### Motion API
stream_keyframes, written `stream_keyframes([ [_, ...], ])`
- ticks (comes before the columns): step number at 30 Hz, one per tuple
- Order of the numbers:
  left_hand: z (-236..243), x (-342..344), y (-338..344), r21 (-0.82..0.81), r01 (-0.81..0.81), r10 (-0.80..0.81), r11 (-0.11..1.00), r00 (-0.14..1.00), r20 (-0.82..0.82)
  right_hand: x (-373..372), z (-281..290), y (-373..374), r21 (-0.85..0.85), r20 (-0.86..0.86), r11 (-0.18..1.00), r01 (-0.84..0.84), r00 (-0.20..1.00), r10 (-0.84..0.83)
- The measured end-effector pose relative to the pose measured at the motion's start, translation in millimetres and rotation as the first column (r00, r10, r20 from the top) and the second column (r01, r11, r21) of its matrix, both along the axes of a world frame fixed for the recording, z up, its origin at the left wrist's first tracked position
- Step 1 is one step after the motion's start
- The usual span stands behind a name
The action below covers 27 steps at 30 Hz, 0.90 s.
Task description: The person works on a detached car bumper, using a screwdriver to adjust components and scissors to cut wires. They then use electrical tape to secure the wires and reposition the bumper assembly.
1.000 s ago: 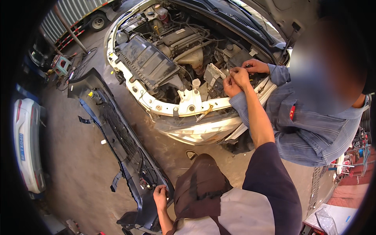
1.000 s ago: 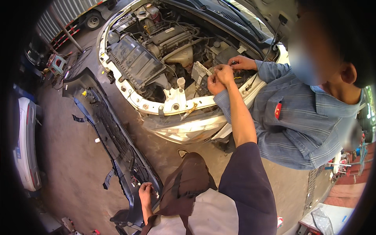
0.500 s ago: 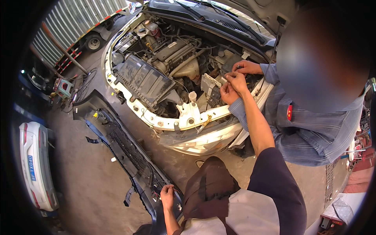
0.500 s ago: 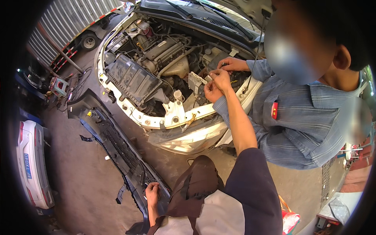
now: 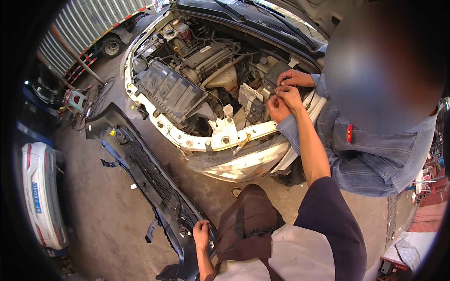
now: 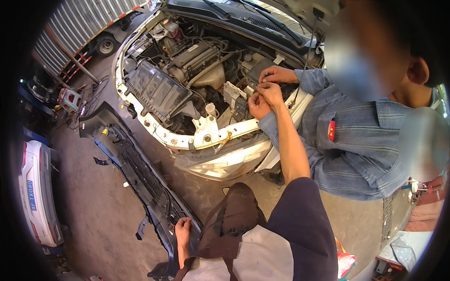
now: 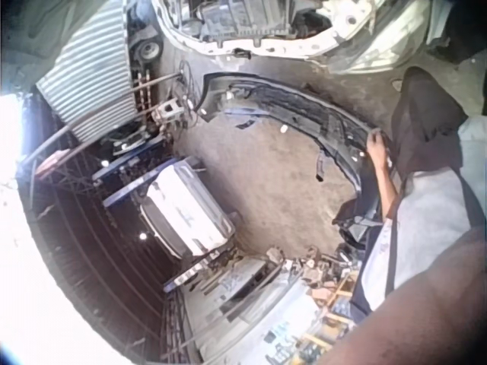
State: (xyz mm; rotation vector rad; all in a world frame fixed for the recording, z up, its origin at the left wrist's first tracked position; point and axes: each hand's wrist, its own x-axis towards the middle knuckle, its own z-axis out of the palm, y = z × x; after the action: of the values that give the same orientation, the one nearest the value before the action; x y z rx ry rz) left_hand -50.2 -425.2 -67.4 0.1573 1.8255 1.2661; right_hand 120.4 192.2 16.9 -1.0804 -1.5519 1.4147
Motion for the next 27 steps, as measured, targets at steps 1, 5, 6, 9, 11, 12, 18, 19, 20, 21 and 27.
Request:
stream_keyframes([
  [1,1.7,0.2,0.6,-0.002,0.003,-0.003,1.000,1.000,-0.006,-0.5,0.7,-1.9,-0.025,-0.018,1.000,0.005,1.000,-0.005],
  [5,2.3,1.1,2.0,-0.005,0.008,-0.008,1.000,1.000,-0.018,3.2,-1.1,-6.4,-0.107,-0.111,0.993,0.044,0.992,-0.056],
  [6,1.5,1.1,2.2,-0.002,0.006,-0.007,1.000,1.000,-0.023,5.4,-3.3,-4.7,-0.121,-0.156,0.992,0.037,0.986,-0.056],
  [9,1.8,2.9,2.7,0.010,0.016,-0.016,1.000,0.999,-0.029,11.8,-4.9,-1.9,-0.166,-0.260,0.986,0.023,0.963,-0.066],
  [11,2.6,3.0,2.1,-0.005,0.026,-0.026,1.000,0.999,-0.034,13.3,-0.1,-4.1,-0.204,-0.291,0.979,0.027,0.953,-0.087],
  [12,2.6,3.5,3.3,-0.011,0.037,-0.037,0.999,0.999,-0.033,16.2,-1.2,-1.9,-0.214,-0.301,0.976,0.026,0.949,-0.091],
  [18,0.1,4.0,9.6,0.004,0.058,-0.058,0.998,0.998,-0.016,22.6,-3.6,7.1,-0.218,-0.279,0.976,-0.016,0.959,-0.046],
  [19,1.1,3.8,11.4,0.000,0.067,-0.067,0.998,0.998,-0.017,23.2,-4.1,9.4,-0.209,-0.243,0.978,-0.014,0.969,-0.038],
  [20,3.1,4.4,12.7,-0.004,0.076,-0.076,0.997,0.997,-0.019,24.0,-4.5,11.5,-0.200,-0.208,0.980,-0.013,0.978,-0.030],
  [21,5.4,3.8,15.6,-0.007,0.084,-0.085,0.996,0.996,-0.024,24.9,-5.6,13.4,-0.209,-0.214,0.977,-0.026,0.977,-0.020],
  [27,2.1,2.1,17.8,-0.006,0.112,-0.112,0.994,0.993,-0.024,26.8,-11.8,17.5,-0.210,-0.254,0.974,-0.081,0.967,0.026],
])
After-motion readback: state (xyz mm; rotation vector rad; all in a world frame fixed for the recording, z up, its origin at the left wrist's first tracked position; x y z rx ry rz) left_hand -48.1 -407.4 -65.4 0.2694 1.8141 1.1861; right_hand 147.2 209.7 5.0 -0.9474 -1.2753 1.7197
